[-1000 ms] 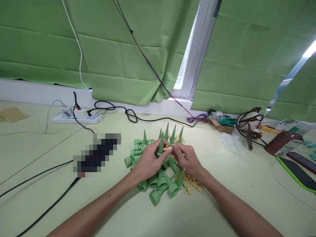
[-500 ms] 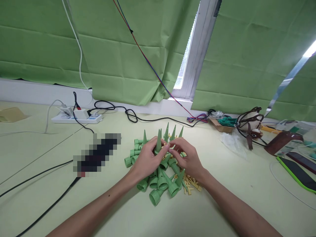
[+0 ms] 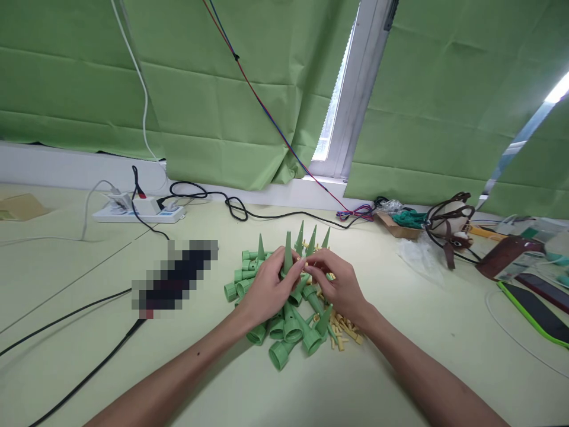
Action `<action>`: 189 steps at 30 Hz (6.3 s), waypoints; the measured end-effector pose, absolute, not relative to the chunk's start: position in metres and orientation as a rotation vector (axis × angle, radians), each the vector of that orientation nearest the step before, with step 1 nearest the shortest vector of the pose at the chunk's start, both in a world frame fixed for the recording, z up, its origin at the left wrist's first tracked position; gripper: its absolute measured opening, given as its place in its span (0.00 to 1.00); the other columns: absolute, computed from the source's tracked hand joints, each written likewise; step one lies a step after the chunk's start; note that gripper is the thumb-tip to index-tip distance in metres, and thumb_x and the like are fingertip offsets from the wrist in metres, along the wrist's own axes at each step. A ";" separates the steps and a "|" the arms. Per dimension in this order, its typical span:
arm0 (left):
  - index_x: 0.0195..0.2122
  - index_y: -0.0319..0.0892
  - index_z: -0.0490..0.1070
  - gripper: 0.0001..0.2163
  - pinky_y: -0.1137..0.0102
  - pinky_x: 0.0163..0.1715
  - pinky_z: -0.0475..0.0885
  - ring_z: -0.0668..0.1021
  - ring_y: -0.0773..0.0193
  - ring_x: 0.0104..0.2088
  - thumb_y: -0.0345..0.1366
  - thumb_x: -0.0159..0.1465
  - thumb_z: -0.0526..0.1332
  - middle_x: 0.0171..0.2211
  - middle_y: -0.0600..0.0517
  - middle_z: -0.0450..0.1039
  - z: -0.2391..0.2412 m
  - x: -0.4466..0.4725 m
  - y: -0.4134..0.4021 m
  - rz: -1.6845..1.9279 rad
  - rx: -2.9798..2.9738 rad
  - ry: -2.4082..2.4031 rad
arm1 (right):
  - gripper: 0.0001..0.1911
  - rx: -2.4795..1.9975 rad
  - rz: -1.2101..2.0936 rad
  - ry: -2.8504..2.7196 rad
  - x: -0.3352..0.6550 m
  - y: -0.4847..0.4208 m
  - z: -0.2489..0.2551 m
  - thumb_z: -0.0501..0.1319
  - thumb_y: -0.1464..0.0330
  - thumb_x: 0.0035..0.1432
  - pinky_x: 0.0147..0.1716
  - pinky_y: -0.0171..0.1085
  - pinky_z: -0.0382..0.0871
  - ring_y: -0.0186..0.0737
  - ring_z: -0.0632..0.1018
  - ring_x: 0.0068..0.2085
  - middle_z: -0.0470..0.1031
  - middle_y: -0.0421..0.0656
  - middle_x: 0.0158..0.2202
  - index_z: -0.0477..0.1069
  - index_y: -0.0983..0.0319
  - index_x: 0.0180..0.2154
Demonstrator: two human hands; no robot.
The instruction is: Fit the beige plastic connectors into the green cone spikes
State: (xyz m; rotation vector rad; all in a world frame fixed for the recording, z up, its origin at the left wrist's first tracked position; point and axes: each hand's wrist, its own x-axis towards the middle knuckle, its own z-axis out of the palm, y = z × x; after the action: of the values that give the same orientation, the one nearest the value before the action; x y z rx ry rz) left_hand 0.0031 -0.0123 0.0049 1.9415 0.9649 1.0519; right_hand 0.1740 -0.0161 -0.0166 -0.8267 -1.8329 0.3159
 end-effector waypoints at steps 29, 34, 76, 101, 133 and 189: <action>0.42 0.43 0.68 0.05 0.72 0.28 0.64 0.71 0.64 0.34 0.36 0.68 0.55 0.36 0.52 0.71 0.004 0.000 -0.009 1.096 2.192 0.947 | 0.12 -0.947 0.209 -1.959 0.184 -0.012 -0.015 0.51 0.71 0.68 0.28 0.34 0.57 0.34 0.64 0.26 0.62 0.38 0.25 0.61 0.60 0.29; 0.42 0.43 0.69 0.05 0.69 0.38 0.70 0.73 0.64 0.38 0.31 0.68 0.56 0.37 0.51 0.72 0.000 -0.001 -0.007 1.219 2.335 0.839 | 0.11 -0.952 0.201 -1.944 0.184 -0.013 -0.015 0.51 0.71 0.67 0.29 0.34 0.58 0.34 0.65 0.27 0.62 0.38 0.26 0.61 0.61 0.30; 0.45 0.44 0.69 0.13 0.73 0.33 0.72 0.77 0.66 0.36 0.22 0.63 0.54 0.42 0.48 0.73 -0.010 -0.006 -0.004 1.365 2.704 0.716 | 0.10 -0.965 0.208 -1.909 0.183 -0.015 -0.013 0.51 0.68 0.68 0.29 0.36 0.61 0.35 0.67 0.28 0.66 0.40 0.28 0.64 0.60 0.32; 0.46 0.44 0.68 0.14 0.72 0.32 0.70 0.74 0.66 0.35 0.21 0.64 0.53 0.41 0.48 0.70 -0.015 -0.005 -0.003 1.355 2.642 0.703 | 0.10 -0.971 0.314 -1.929 0.181 -0.015 -0.016 0.51 0.68 0.68 0.29 0.35 0.61 0.35 0.66 0.26 0.65 0.39 0.26 0.65 0.61 0.33; 0.48 0.42 0.67 0.16 0.71 0.36 0.70 0.74 0.65 0.38 0.19 0.63 0.54 0.40 0.49 0.70 -0.015 -0.005 -0.001 1.351 2.621 0.647 | 0.14 -0.970 0.291 -1.925 0.179 -0.014 -0.019 0.50 0.67 0.69 0.28 0.34 0.57 0.33 0.64 0.26 0.63 0.38 0.25 0.62 0.61 0.29; 0.45 0.42 0.68 0.11 0.72 0.28 0.66 0.72 0.66 0.29 0.24 0.66 0.52 0.33 0.50 0.69 -0.015 -0.008 -0.001 1.293 2.664 0.621 | 0.11 -0.979 0.326 -1.915 0.177 -0.016 -0.021 0.50 0.68 0.67 0.27 0.33 0.59 0.33 0.65 0.25 0.65 0.38 0.25 0.64 0.61 0.32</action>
State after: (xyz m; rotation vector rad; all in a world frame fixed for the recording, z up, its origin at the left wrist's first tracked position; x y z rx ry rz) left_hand -0.0082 -0.0011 -0.0148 2.6642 0.6209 1.2927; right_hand 0.1768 -0.0156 -0.0211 -0.9786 -1.9150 0.3257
